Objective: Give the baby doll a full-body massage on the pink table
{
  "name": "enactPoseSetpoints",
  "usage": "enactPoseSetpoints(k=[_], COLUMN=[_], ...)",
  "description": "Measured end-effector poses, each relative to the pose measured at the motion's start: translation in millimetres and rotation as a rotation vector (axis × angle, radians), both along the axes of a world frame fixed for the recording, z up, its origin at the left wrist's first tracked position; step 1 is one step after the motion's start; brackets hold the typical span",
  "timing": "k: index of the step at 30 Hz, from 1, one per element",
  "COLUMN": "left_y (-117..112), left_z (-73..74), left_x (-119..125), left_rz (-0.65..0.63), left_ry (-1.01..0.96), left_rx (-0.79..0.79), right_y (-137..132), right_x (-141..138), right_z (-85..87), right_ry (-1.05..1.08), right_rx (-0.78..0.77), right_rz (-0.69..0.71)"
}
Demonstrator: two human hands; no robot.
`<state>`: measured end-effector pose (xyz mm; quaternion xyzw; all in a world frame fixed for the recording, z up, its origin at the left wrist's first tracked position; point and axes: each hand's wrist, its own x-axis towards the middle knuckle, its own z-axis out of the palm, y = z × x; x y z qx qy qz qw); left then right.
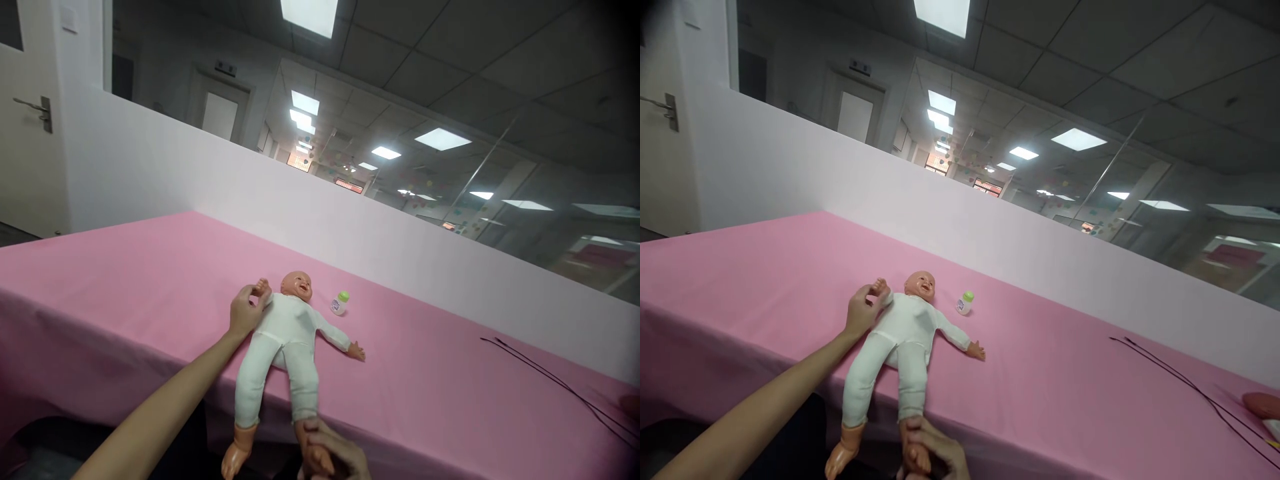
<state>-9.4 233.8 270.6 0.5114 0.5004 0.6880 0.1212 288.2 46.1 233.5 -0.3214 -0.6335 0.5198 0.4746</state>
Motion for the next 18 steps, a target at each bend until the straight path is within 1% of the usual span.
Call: enactPoseSetpoints(k=[2,3,4,6,7,9,10,12,15,18], left_y=[-5.2,-7.0,-8.1,-8.2,-7.3,-4.2,-2.5,0.4,3.1,5.7], left_z=[0.0,-0.6,-1.3,-3.1,-3.8,-4.9,-5.0,-4.7,-3.7,-5.4], left_x=[4.4,5.4,5.6,4.7,4.2,3.5,3.4,2.9,-0.9,-7.4], left_rz=[-0.094,-0.141,-0.179,-0.218,-0.222,-0.213,-0.201,-0.150,-0.012,0.178], left_ry=[0.170,0.241,0.298,0.364,0.371,0.332,0.288,0.161,-0.017,-0.135], left_rx=[0.037,0.049,0.060,0.072,0.070,0.045,0.029,0.000,-0.078,-0.194], right_y=[13.0,22.8,34.0,57.3,67.1,77.5,77.0,64.5,28.5,-8.7], right_x=[-17.6,-27.0,-36.2,-51.8,-56.9,-59.4,-56.6,-44.2,-18.6,-0.8], right_z=[24.0,36.1,47.0,63.6,68.4,70.3,67.1,52.6,14.5,-26.1], right_ry=[0.079,0.101,0.109,0.095,0.098,0.109,0.120,0.151,0.242,0.284], right_rx=[-0.031,-0.029,-0.017,-0.033,-0.036,-0.037,-0.028,-0.015,-0.040,-0.193], right_rz=[-0.163,-0.262,-0.327,-0.344,-0.346,-0.337,-0.333,-0.305,-0.235,-0.067])
